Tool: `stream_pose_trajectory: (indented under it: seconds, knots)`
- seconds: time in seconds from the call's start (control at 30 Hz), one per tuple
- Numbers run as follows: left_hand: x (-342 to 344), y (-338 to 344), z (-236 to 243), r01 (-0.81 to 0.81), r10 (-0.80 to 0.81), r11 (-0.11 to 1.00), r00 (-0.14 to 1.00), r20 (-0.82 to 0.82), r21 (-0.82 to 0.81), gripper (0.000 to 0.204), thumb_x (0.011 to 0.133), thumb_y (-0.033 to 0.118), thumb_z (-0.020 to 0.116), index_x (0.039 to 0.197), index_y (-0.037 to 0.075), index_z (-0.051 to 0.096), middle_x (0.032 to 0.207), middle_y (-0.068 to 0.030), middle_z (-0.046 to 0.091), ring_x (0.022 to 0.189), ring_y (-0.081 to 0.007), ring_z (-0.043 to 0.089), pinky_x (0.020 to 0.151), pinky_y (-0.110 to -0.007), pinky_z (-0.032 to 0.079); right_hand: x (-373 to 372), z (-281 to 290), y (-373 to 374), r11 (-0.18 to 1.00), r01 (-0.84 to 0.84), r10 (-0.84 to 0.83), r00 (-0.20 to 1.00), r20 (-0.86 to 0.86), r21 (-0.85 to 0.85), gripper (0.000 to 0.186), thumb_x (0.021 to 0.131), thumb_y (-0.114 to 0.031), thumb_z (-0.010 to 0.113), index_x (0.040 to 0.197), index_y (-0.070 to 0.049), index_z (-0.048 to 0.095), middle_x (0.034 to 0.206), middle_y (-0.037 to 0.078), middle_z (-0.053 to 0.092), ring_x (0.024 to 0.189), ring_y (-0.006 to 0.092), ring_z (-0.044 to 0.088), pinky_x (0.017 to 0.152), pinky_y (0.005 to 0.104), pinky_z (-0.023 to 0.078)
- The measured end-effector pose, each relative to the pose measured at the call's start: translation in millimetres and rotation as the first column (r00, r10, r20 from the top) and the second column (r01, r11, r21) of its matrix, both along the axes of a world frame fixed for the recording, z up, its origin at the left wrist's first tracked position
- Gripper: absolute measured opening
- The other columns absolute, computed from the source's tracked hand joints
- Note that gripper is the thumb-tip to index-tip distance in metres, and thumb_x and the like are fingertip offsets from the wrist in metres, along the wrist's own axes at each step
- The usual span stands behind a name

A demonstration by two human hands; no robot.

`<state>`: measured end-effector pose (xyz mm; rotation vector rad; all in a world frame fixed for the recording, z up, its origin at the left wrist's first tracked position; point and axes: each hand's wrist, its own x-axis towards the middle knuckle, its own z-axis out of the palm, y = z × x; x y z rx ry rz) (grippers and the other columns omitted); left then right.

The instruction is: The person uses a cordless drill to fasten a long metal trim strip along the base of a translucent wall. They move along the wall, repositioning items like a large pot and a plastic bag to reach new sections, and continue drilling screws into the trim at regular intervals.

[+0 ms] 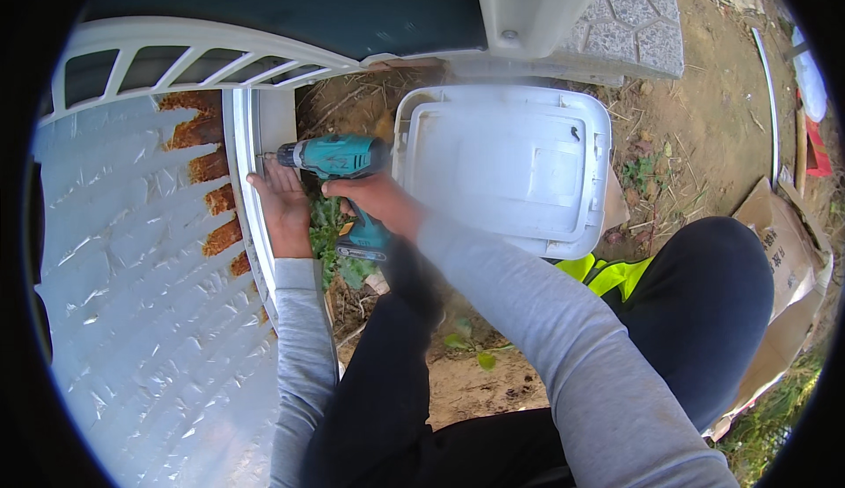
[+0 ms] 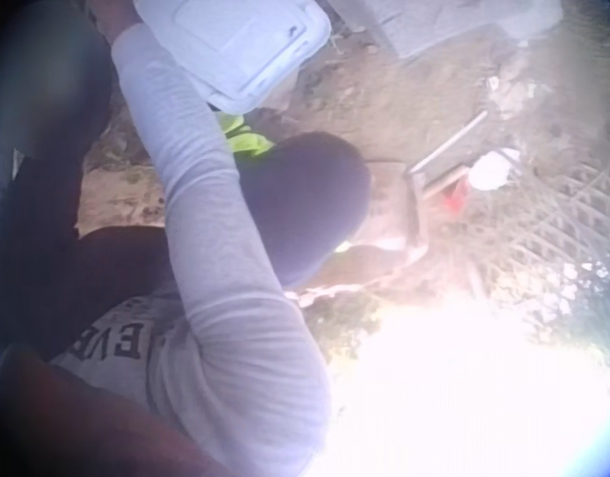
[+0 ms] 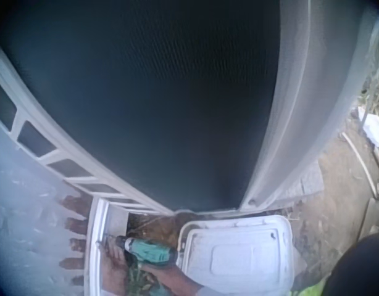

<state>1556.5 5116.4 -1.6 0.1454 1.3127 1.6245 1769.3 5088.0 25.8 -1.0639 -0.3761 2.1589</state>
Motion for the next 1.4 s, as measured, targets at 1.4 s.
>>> stream_pose_trajectory:
  seconds: [1.4]
  knots:
    - [-45, -89, 98, 0.585, -0.644, 0.59, 0.757, 0.112, -0.557, 0.058, 0.106, 0.045, 0.058, 0.144, 0.0, 0.055, 0.14, -0.0184, 0.064, 0.131, -0.0302, 0.061, 0.107, -0.042, 0.05, 7, 0, 25, 0.943, -0.249, 0.259, 0.966, 0.016, -0.222, 0.021, 0.1, -0.014, 0.07, 0.119, -0.012, 0.062, 0.093, 0.003, 0.065, 0.083, 0.0205, 0.065, 0.078, 0.0395, 0.056]
